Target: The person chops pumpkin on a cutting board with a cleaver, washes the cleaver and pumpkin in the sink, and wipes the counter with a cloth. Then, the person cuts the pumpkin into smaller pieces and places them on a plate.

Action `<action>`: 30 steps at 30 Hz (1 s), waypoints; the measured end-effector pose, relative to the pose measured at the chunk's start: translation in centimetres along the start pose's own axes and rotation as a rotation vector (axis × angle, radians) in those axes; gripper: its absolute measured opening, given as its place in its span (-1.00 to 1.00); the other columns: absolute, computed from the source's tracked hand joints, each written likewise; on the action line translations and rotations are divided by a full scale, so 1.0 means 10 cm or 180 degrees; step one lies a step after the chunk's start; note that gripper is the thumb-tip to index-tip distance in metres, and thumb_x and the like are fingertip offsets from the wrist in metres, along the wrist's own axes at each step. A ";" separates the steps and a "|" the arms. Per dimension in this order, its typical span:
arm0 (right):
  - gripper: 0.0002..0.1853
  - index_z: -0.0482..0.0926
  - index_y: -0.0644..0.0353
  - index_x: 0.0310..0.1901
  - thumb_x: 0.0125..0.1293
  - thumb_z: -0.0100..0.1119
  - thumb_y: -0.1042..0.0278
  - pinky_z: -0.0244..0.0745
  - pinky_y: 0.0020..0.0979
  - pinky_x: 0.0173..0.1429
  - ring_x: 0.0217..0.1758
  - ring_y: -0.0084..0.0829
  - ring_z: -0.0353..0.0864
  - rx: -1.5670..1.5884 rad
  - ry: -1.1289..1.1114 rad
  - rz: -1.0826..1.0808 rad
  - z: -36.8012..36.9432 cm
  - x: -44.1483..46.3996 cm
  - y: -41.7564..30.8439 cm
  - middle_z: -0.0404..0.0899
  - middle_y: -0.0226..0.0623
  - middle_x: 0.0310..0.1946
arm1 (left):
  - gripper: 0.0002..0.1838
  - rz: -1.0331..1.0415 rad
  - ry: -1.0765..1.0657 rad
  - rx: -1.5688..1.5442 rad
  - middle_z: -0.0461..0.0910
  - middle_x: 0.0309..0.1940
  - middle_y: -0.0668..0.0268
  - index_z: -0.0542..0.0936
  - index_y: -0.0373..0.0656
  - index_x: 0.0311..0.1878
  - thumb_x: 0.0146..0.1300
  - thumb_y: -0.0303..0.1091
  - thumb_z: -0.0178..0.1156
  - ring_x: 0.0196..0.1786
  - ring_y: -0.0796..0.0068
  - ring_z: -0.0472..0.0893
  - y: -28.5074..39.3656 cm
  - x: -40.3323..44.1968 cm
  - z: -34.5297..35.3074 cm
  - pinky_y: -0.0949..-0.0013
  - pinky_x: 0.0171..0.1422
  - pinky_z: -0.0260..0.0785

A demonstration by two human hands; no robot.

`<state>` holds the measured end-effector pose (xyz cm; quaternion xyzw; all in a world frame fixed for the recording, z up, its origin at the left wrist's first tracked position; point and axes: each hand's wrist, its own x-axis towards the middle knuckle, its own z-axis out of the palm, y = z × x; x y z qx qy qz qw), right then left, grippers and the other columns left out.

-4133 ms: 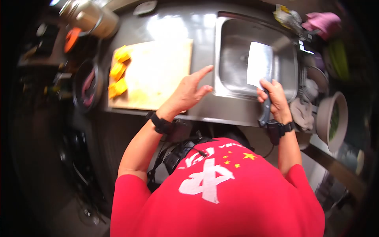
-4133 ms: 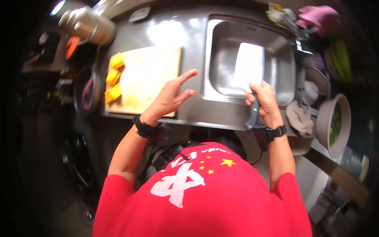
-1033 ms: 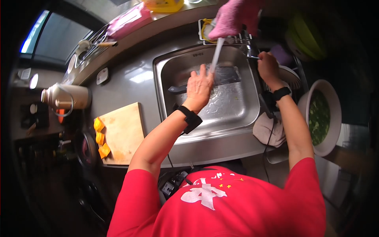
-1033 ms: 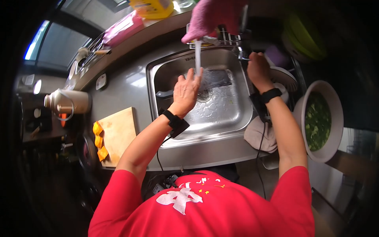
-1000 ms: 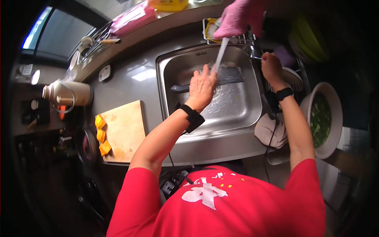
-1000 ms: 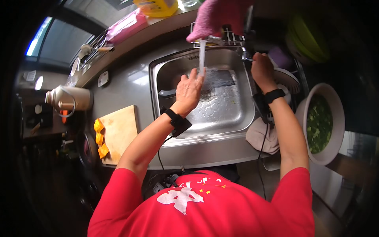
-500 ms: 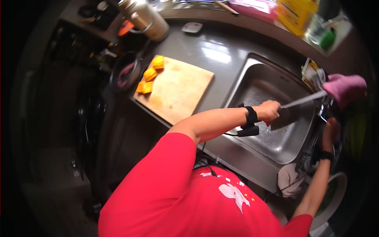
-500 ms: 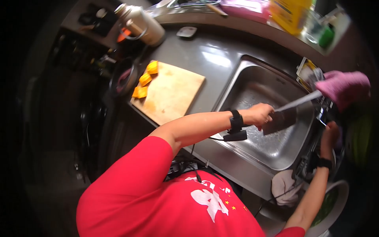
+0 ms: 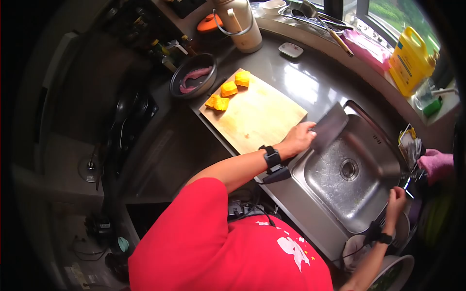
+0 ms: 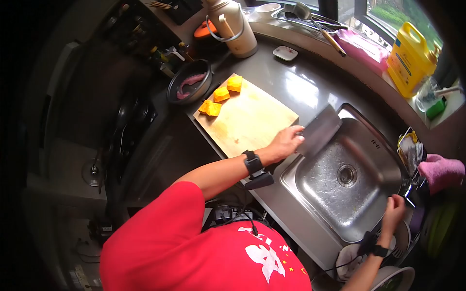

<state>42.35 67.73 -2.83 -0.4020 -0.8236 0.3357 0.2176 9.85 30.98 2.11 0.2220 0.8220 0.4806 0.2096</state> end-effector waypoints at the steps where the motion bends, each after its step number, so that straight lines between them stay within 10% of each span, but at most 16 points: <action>1: -0.84 0.63 0.28 -0.12 0.29 0.25 0.47 0.52 -0.47 -0.28 -0.33 -0.55 0.59 0.0265 -0.0255 0.0273 0.14 -0.19 -0.45 0.66 -0.31 -0.32 | -0.58 0.0614 0.0475 0.0486 0.66 -0.16 0.06 0.49 -0.36 0.24 0.36 -0.41 0.13 -0.25 0.44 0.66 -0.23 0.03 -0.11 0.39 -0.17 0.53; 5: -0.87 0.63 0.31 -0.16 0.28 0.25 0.51 0.52 -0.49 -0.33 -0.34 -0.57 0.60 0.0521 -0.0947 -0.0082 0.70 -0.69 -1.42 0.66 -0.30 -0.33 | -0.56 -0.0314 0.0597 -0.0126 0.59 -0.43 0.30 0.48 -0.46 0.23 0.31 -0.49 0.15 -0.41 0.61 0.53 -0.56 0.05 -0.70 0.47 -0.31 0.41; 6: -0.88 0.63 0.31 -0.17 0.27 0.26 0.52 0.52 -0.49 -0.33 -0.34 -0.56 0.60 0.0659 -0.1061 -0.0136 0.85 -0.76 -1.57 0.66 -0.30 -0.33 | -0.63 -0.0516 0.0862 -0.0286 0.69 -0.24 -0.01 0.59 -0.37 0.07 0.23 -0.39 0.17 -0.19 0.19 0.69 -0.72 0.07 -0.76 0.24 -0.04 0.49; 11: -0.86 0.63 0.33 -0.18 0.22 0.30 0.56 0.53 -0.48 -0.26 -0.33 -0.52 0.60 0.0742 -0.1448 -0.0425 1.43 -0.91 -2.28 0.61 -0.31 -0.38 | -0.67 -0.0717 0.1001 -0.0340 0.69 -0.21 -0.05 0.59 -0.35 0.04 0.25 -0.39 0.16 -0.15 0.12 0.70 -0.82 -0.08 -1.19 0.20 0.00 0.50; 25: -0.86 0.64 0.25 -0.24 0.14 0.29 0.52 0.49 -0.30 -0.20 -0.34 -0.22 0.57 0.0459 -0.1607 -0.2407 2.83 -0.68 -4.34 0.52 -0.18 -0.42 | -0.67 0.0345 0.0688 0.1164 0.67 -0.15 -0.09 0.66 -0.29 -0.01 0.17 -0.36 0.25 -0.06 -0.07 0.65 -0.83 -0.48 -2.06 0.12 0.14 0.49; 30: -0.52 0.60 0.03 0.11 0.09 0.40 0.41 0.44 -0.12 0.23 0.17 -0.02 0.48 -0.0539 -0.1499 -0.2981 3.55 -0.56 -4.97 0.51 0.00 0.09 | -0.39 0.0348 0.1991 0.1627 0.31 0.35 -0.04 0.48 -0.19 0.27 0.13 -0.24 0.36 0.39 -0.18 0.25 -1.17 -0.51 -2.75 -0.03 0.50 0.10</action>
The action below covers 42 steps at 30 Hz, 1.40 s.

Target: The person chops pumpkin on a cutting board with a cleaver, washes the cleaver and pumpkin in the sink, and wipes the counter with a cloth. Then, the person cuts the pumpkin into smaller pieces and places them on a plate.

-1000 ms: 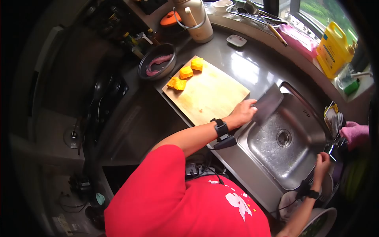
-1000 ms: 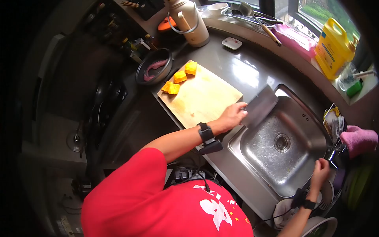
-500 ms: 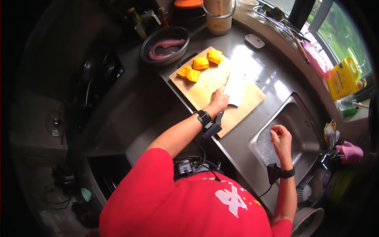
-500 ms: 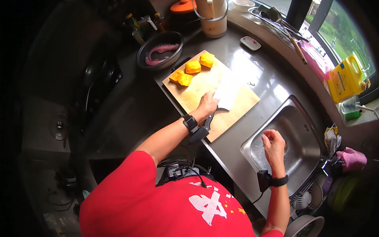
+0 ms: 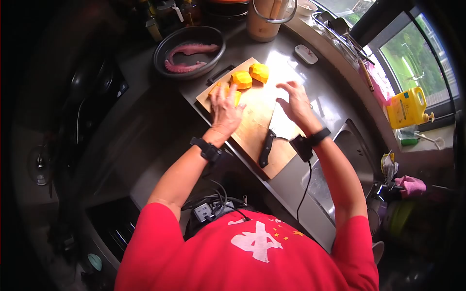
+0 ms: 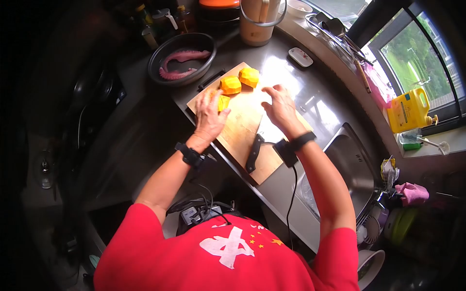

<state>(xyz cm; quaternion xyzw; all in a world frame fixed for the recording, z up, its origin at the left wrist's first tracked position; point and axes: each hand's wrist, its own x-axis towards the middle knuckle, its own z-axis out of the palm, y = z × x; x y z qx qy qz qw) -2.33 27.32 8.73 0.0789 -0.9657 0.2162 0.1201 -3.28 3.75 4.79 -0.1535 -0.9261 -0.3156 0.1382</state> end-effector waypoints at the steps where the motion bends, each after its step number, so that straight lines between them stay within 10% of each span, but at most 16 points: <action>1: -0.52 0.60 0.03 0.11 0.09 0.40 0.41 0.44 -0.12 0.23 0.17 -0.02 0.48 -0.0019 -0.0004 0.0013 0.10 0.17 -0.04 0.51 0.00 0.09 | -0.28 -0.0053 0.0106 0.0107 0.18 0.44 -0.03 0.40 -0.15 0.35 0.13 -0.19 0.39 0.46 -0.21 0.13 -0.12 0.07 -0.04 -0.06 0.56 0.00; 6: 0.17 0.10 -0.08 0.52 -0.17 0.59 0.29 -0.11 0.26 0.57 0.62 0.20 -0.20 -0.0133 -0.0903 -0.0292 0.62 0.93 -0.10 0.14 0.25 0.44 | -0.17 -0.0593 -0.0594 0.0230 0.15 0.45 -0.10 0.29 -0.03 0.48 0.20 0.08 0.30 0.46 -0.22 0.17 -0.56 0.29 0.02 -0.02 0.54 0.08; 9: 0.24 0.08 -0.14 0.53 -0.27 0.62 0.18 -0.17 0.31 0.56 0.63 0.16 -0.22 -0.0516 -0.1330 -0.0184 0.85 1.17 -0.22 0.11 0.22 0.46 | -0.29 -0.0537 -0.1100 0.0202 0.23 0.40 -0.11 0.44 -0.02 0.38 0.18 0.04 0.30 0.33 -0.16 0.31 -0.53 0.37 -0.04 -0.02 0.46 0.20; 13: 0.10 0.33 -0.15 0.42 -0.33 0.62 0.08 -0.10 0.31 0.53 0.57 0.05 0.02 -0.0920 -0.1791 -0.0252 0.99 1.26 -0.34 0.33 0.03 0.35 | -0.38 -0.0358 -0.0861 0.0193 0.29 0.24 -0.06 0.54 -0.02 0.27 0.12 -0.06 0.35 0.19 -0.10 0.39 -0.61 0.39 0.09 0.00 0.36 0.29; 18: -0.20 0.52 -0.20 0.23 -0.17 0.56 -0.05 0.54 0.16 0.10 0.22 0.16 0.39 -0.1063 -0.1282 -0.0376 1.07 1.12 -0.14 0.39 -0.22 0.18 | -0.23 -0.0436 -0.0921 -0.0259 0.24 0.13 -0.07 0.44 -0.10 0.31 -0.04 -0.21 0.46 0.13 -0.12 0.49 -0.60 0.45 0.09 0.05 0.26 0.43; 21: -0.12 0.53 -0.15 0.16 -0.35 0.65 -0.07 0.18 0.02 0.38 0.26 -0.01 0.36 -0.1117 -0.1465 0.0067 0.77 0.95 -0.44 0.42 -0.10 0.14 | -0.13 -0.0630 -0.1152 -0.0439 0.24 0.14 -0.06 0.37 -0.17 0.35 -0.10 -0.26 0.49 0.14 -0.09 0.51 -0.54 0.47 -0.01 0.08 0.28 0.44; 31: -0.32 0.50 0.14 -0.04 -0.26 0.60 0.16 0.47 -0.18 0.05 0.03 -0.04 0.48 -0.0404 -0.0949 -0.0333 0.88 0.82 0.06 0.53 0.01 -0.12 | -0.14 -0.0121 -0.0954 -0.0761 0.43 0.12 -0.03 0.31 -0.12 0.37 -0.07 -0.48 0.44 0.21 -0.05 0.50 -0.64 0.23 0.03 0.12 0.36 0.39; 37: -0.69 0.47 0.28 -0.11 0.06 0.19 0.60 0.49 -0.30 -0.12 -0.17 -0.37 0.54 0.2052 -0.1213 0.1715 0.51 0.82 -0.35 0.45 -0.38 -0.33 | -0.23 -0.0264 -0.1041 -0.0823 0.45 0.11 0.03 0.38 -0.08 0.25 -0.10 -0.49 0.47 0.21 -0.01 0.50 -0.62 0.25 -0.02 0.12 0.35 0.39; 38: -0.67 0.50 0.30 -0.03 0.12 0.10 0.62 0.52 -0.34 -0.04 -0.10 -0.38 0.55 0.1527 -0.0710 0.0145 0.83 0.80 -0.18 0.53 -0.30 -0.26 | -0.24 -0.0272 -0.1010 -0.0819 0.49 0.10 0.06 0.39 -0.07 0.22 -0.13 -0.47 0.48 0.21 0.01 0.52 -0.63 0.26 0.00 0.13 0.32 0.41; 42: -0.48 0.51 0.26 0.20 0.15 0.22 0.40 0.57 -0.22 0.12 0.09 -0.10 0.61 0.0223 -0.1294 -0.0478 0.74 0.99 -0.44 0.60 0.00 0.05 | -0.21 -0.0237 -0.1135 -0.1014 0.55 0.09 0.08 0.41 -0.09 0.23 -0.17 -0.42 0.50 0.16 0.06 0.58 -0.64 0.26 0.01 0.19 0.29 0.43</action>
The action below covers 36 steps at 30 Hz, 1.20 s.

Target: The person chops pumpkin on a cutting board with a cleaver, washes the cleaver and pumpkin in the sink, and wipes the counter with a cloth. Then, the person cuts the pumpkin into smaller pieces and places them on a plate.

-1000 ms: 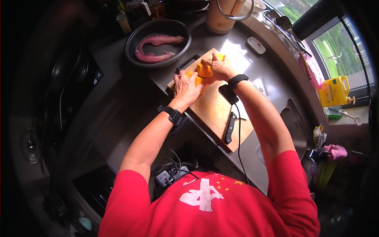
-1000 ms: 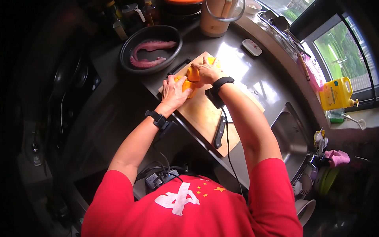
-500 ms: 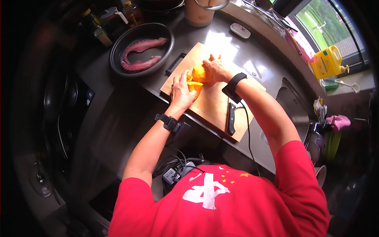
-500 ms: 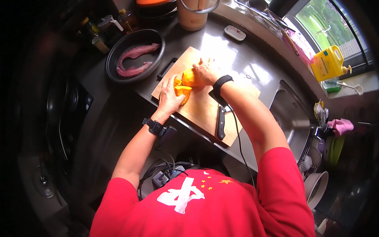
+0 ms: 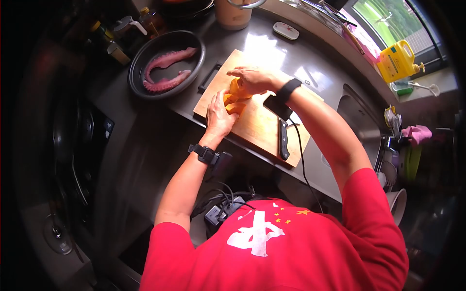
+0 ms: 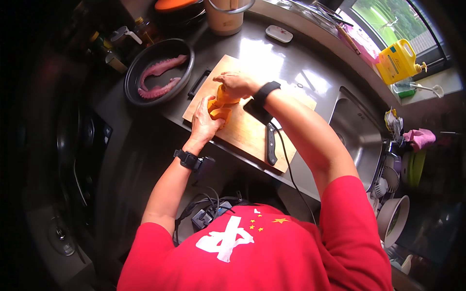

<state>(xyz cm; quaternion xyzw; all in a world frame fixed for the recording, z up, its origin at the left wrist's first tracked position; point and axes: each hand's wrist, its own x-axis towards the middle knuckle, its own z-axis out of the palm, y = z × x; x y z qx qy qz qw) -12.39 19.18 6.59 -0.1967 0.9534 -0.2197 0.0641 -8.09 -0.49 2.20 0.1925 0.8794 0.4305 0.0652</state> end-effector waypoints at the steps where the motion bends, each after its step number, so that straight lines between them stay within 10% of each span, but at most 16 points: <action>1: -0.45 0.51 0.27 0.21 0.13 0.27 0.35 0.56 -0.21 0.15 0.11 -0.06 0.61 0.0123 -0.0417 0.0343 -0.09 -0.02 -0.10 0.59 0.01 0.06 | -0.21 0.0028 -0.0023 0.0017 0.55 0.09 0.08 0.41 -0.09 0.23 -0.17 -0.42 0.50 0.16 0.06 0.58 0.00 0.01 0.00 0.19 0.29 0.43; 3: -0.22 0.33 0.21 0.36 0.14 0.37 0.10 0.48 -0.31 0.25 0.13 -0.11 0.61 -0.0010 -0.1100 0.0617 -0.07 0.09 -0.07 0.64 -0.10 0.06 | -0.16 0.0078 -0.0058 -0.0199 0.54 0.13 0.04 0.37 -0.13 0.32 -0.14 -0.41 0.46 0.19 0.08 0.57 -0.01 0.03 0.02 0.20 0.29 0.43; 6: -0.61 0.68 0.18 -0.08 -0.01 0.42 0.34 0.56 -0.29 0.10 -0.09 -0.24 0.67 0.0424 -0.1874 0.0167 0.62 0.33 0.64 0.69 -0.18 -0.12 | -0.12 0.0277 -0.0432 -0.0693 0.54 0.13 0.14 0.29 -0.17 0.42 -0.08 -0.46 0.33 0.19 0.23 0.56 0.13 0.07 -0.02 0.23 0.28 0.44; 7: -0.72 0.72 0.15 -0.22 -0.01 0.43 0.27 0.57 -0.25 0.09 -0.12 -0.30 0.67 0.2692 -0.1385 -0.0240 0.39 0.08 0.40 0.72 -0.25 -0.22 | -0.11 0.0447 -0.0725 -0.1577 0.51 0.14 0.22 0.28 -0.19 0.44 -0.08 -0.51 0.32 0.19 0.26 0.54 -0.19 0.18 0.17 0.24 0.29 0.43; 9: -0.77 0.75 0.11 -0.26 0.07 0.38 0.20 0.62 -0.22 -0.10 -0.28 -0.27 0.69 -0.0425 -0.0903 0.0332 0.45 0.01 0.29 0.73 -0.24 -0.35 | -0.24 0.0235 -0.1262 -0.2323 0.55 0.07 0.25 0.35 -0.22 0.37 0.00 -0.52 0.31 0.10 0.35 0.59 -0.13 0.19 0.15 0.32 0.18 0.48; 10: -0.73 0.76 0.09 -0.27 0.00 0.43 0.17 0.62 -0.22 -0.11 -0.28 -0.27 0.70 -0.0422 -0.0921 0.0419 0.47 0.13 0.32 0.74 -0.22 -0.34 | -0.16 -0.0047 -0.1050 -0.2365 0.51 0.13 0.23 0.30 -0.22 0.40 -0.05 -0.57 0.33 0.15 0.34 0.56 -0.19 0.15 0.17 0.31 0.23 0.46; 18: -0.53 0.74 0.24 -0.21 -0.21 0.68 0.26 0.65 -0.32 -0.12 -0.23 -0.25 0.75 0.1560 -0.0084 0.1811 0.27 -0.57 -0.01 0.74 -0.14 -0.31 | -0.37 -0.0061 -0.1226 -0.1218 0.56 -0.04 0.27 0.51 -0.22 0.15 -0.10 -0.66 0.37 -0.02 0.41 0.60 -0.27 0.14 -0.11 0.38 0.12 0.50; 27: -0.35 0.49 0.29 0.00 -0.16 0.66 0.47 0.71 -0.36 -0.31 -0.34 -0.26 0.76 0.3655 0.0594 0.1677 0.17 -1.57 -0.06 0.68 -0.15 -0.29 | -0.47 -0.1103 -0.2094 -0.3811 0.49 0.19 0.18 0.43 -0.21 0.25 0.20 -0.58 0.31 0.14 0.31 0.59 0.17 0.03 0.03 0.33 0.16 0.56; 31: -0.41 0.49 0.33 -0.04 -0.10 0.60 0.36 0.59 -0.31 -0.02 -0.07 -0.16 0.68 0.2494 0.2051 0.1340 0.11 -2.34 -0.17 0.64 -0.07 -0.15 | -0.45 -0.2342 -0.2583 -0.6143 0.39 0.30 -0.03 0.36 -0.27 0.34 0.29 -0.53 0.25 0.28 0.08 0.44 0.86 -0.12 0.17 0.29 0.24 0.46; 36: -0.41 0.45 0.34 -0.03 -0.16 0.50 0.51 0.55 -0.17 -0.03 -0.09 0.04 0.61 0.0820 0.3353 0.1473 -0.01 -3.30 -0.49 0.50 0.06 -0.06 | -0.64 -0.2465 -0.2361 -0.5480 0.63 0.06 0.11 0.56 -0.19 0.16 0.31 -0.37 0.27 0.18 0.17 0.56 1.26 -0.21 0.83 0.04 0.37 0.33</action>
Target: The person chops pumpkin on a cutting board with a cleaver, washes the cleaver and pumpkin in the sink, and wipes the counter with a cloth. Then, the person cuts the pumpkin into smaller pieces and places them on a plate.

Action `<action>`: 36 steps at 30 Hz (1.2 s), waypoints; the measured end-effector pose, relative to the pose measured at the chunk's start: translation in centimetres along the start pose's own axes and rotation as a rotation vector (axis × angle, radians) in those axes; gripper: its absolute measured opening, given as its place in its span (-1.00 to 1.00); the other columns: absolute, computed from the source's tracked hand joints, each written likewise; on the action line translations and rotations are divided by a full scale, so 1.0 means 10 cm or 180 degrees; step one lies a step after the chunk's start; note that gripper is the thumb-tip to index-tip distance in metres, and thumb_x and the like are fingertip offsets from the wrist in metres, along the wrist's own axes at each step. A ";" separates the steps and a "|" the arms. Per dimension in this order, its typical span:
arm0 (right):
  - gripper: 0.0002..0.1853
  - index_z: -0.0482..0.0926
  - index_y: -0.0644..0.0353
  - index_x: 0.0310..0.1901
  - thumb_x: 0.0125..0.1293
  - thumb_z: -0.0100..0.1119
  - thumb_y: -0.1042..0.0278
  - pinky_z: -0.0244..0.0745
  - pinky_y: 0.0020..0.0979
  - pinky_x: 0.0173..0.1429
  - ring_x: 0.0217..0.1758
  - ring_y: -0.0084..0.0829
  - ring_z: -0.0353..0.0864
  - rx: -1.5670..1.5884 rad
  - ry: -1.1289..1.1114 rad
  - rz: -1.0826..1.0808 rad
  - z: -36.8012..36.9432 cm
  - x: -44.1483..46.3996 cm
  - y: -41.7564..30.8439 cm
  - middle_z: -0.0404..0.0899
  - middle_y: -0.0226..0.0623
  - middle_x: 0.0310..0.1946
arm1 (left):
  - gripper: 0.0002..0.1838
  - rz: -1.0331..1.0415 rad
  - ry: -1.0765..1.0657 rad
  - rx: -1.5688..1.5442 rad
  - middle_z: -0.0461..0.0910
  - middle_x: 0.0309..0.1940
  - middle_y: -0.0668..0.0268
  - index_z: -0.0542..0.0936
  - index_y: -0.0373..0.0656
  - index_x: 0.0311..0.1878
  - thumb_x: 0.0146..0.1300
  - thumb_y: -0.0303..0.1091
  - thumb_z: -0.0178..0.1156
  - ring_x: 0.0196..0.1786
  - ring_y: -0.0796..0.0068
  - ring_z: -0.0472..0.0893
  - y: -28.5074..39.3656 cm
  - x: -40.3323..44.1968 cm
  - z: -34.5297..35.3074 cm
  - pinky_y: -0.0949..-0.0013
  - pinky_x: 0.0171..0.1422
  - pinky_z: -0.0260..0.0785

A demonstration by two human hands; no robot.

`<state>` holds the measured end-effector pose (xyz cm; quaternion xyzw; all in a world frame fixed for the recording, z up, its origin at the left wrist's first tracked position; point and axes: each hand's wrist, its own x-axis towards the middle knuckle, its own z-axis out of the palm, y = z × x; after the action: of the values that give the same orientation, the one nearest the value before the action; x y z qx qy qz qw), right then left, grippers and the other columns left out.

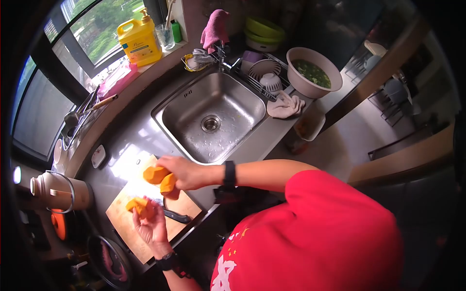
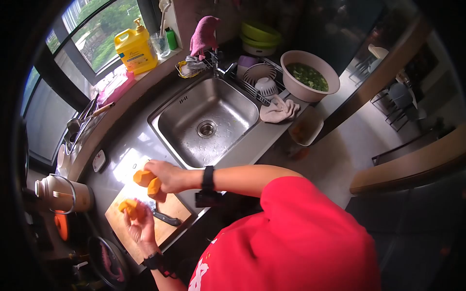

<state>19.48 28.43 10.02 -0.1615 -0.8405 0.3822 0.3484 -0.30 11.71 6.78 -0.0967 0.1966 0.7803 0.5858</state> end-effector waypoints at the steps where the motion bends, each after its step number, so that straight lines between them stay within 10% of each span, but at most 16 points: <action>1: -0.41 0.45 0.34 -0.03 -0.16 0.50 0.51 0.55 -0.17 -0.03 -0.09 0.04 0.61 0.0039 0.0011 -0.0002 -0.18 -0.10 -0.10 0.50 0.06 -0.06 | -0.64 -0.0017 0.0090 0.0203 0.65 0.05 0.14 0.57 -0.17 0.13 0.30 -0.34 0.30 0.18 0.17 0.57 -0.15 0.09 0.06 -0.02 0.39 0.30; 12: -0.75 0.48 0.11 -0.08 0.21 0.14 0.31 0.44 -0.40 -0.19 -0.19 -0.39 0.54 -0.2189 0.0014 -0.0898 -1.23 -0.70 0.42 0.47 -0.25 -0.01 | -0.57 -0.0557 0.0157 0.1045 0.56 0.15 0.02 0.48 -0.22 0.21 0.37 -0.20 0.18 0.27 0.06 0.52 -1.87 1.12 0.51 0.06 0.41 0.36; 23: -0.64 0.50 0.23 0.03 0.19 0.25 0.38 0.56 -0.18 0.01 -0.04 0.00 0.65 0.1283 -0.0256 0.1005 -2.45 -0.59 1.38 0.61 -0.02 -0.09 | -0.58 -0.0811 0.0484 0.1199 0.60 0.13 0.20 0.52 -0.12 0.19 0.39 -0.09 0.17 0.23 0.21 0.56 -2.98 1.96 0.33 -0.04 0.37 0.39; 28: -0.60 0.38 0.35 -0.02 0.25 0.16 0.23 0.56 0.00 -0.03 -0.17 0.13 0.62 -0.0274 -0.0214 0.1619 -2.27 -0.64 1.68 0.48 0.13 -0.15 | -0.58 -0.0904 0.0552 0.0886 0.59 0.18 0.27 0.50 -0.05 0.25 0.42 -0.09 0.15 0.25 0.25 0.55 -3.32 1.91 0.85 0.04 0.39 0.36; 36: -0.40 0.49 0.30 -0.06 0.13 0.40 -0.09 0.50 -0.08 0.14 0.08 0.15 0.54 0.0517 0.0386 0.1273 -2.49 -0.62 1.89 0.42 0.11 -0.07 | -0.50 -0.0945 0.0648 0.0137 0.55 0.17 0.12 0.44 -0.07 0.29 0.36 -0.07 0.13 0.22 0.08 0.53 -3.48 1.99 0.53 -0.01 0.39 0.35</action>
<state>41.55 50.71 4.44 -0.3190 -0.7357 0.4997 0.3275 27.39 39.63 -2.71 -0.1905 0.2550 0.6670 0.6736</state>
